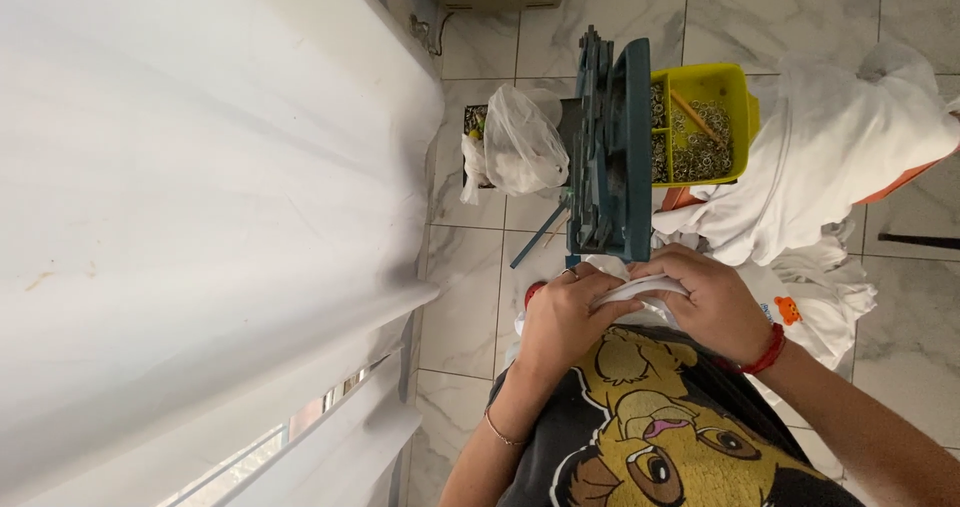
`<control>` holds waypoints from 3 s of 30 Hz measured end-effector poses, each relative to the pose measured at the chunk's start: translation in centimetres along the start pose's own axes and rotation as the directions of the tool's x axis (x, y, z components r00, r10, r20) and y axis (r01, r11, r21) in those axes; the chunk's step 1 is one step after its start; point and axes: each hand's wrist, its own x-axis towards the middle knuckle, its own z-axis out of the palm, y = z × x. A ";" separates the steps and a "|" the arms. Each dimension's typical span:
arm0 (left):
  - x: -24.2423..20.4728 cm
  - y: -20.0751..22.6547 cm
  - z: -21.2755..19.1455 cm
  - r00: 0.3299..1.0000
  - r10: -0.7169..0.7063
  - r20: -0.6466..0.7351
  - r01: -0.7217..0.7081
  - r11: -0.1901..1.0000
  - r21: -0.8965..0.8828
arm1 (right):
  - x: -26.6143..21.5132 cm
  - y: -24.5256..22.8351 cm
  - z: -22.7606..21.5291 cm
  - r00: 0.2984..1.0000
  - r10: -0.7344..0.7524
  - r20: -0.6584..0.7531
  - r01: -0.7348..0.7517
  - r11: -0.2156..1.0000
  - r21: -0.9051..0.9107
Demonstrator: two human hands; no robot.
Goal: Attaching metal snaps to white fabric garments using a manual press machine and adjusting them with small pliers.
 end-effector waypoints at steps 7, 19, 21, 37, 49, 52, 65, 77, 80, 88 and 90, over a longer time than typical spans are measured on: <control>0.6 1.0 0.0 1.000 0.014 0.008 -0.015 0.999 0.036 | -0.5 0.8 0.4 0.991 -0.014 -0.133 0.005 0.998 -0.070; 0.9 -0.1 0.9 0.999 -0.014 0.042 0.013 0.999 0.030 | -0.7 1.8 0.5 0.989 -0.056 -0.138 0.055 0.998 -0.010; 0.8 -0.6 0.9 0.995 -0.025 0.094 0.016 0.995 0.103 | 0.0 3.0 -0.1 0.991 0.015 0.133 -0.018 1.000 0.025; -0.3 -0.3 0.2 1.000 -0.005 0.011 0.005 0.999 0.048 | 15.2 14.3 -2.8 0.973 -0.100 -0.208 -0.094 0.650 -0.754; -0.7 -1.2 0.2 0.999 0.028 0.024 -0.030 0.995 0.093 | 14.0 13.6 -3.0 0.958 -0.276 -0.073 0.072 0.481 -0.874; -0.7 -1.3 0.2 0.999 0.008 0.037 -0.009 1.000 0.029 | 12.4 10.0 -2.8 0.980 -0.034 -0.195 -0.111 0.723 -0.682; -0.7 -1.4 -0.2 0.984 -0.024 0.177 0.021 1.000 0.023 | 3.2 6.4 4.5 0.980 0.176 -0.096 -0.172 0.984 0.049; -0.4 -1.6 -0.1 0.987 -0.045 0.153 0.039 0.998 0.043 | 4.8 9.4 1.7 0.923 0.367 -0.116 -0.343 0.921 0.188; -0.5 -1.6 -0.1 0.986 -0.034 0.163 0.027 0.999 0.042 | 6.5 12.9 -1.5 0.929 0.301 -0.215 -0.348 0.908 -0.232; -0.4 -1.8 0.1 0.983 -0.025 0.183 0.017 0.999 0.046 | 9.8 15.7 -4.5 0.935 0.349 -0.071 -0.246 0.489 -0.837; -0.6 -1.5 -0.1 0.982 -0.041 0.183 0.034 0.999 0.042 | 9.8 17.3 -4.4 0.923 0.380 -0.068 -0.280 0.538 -0.795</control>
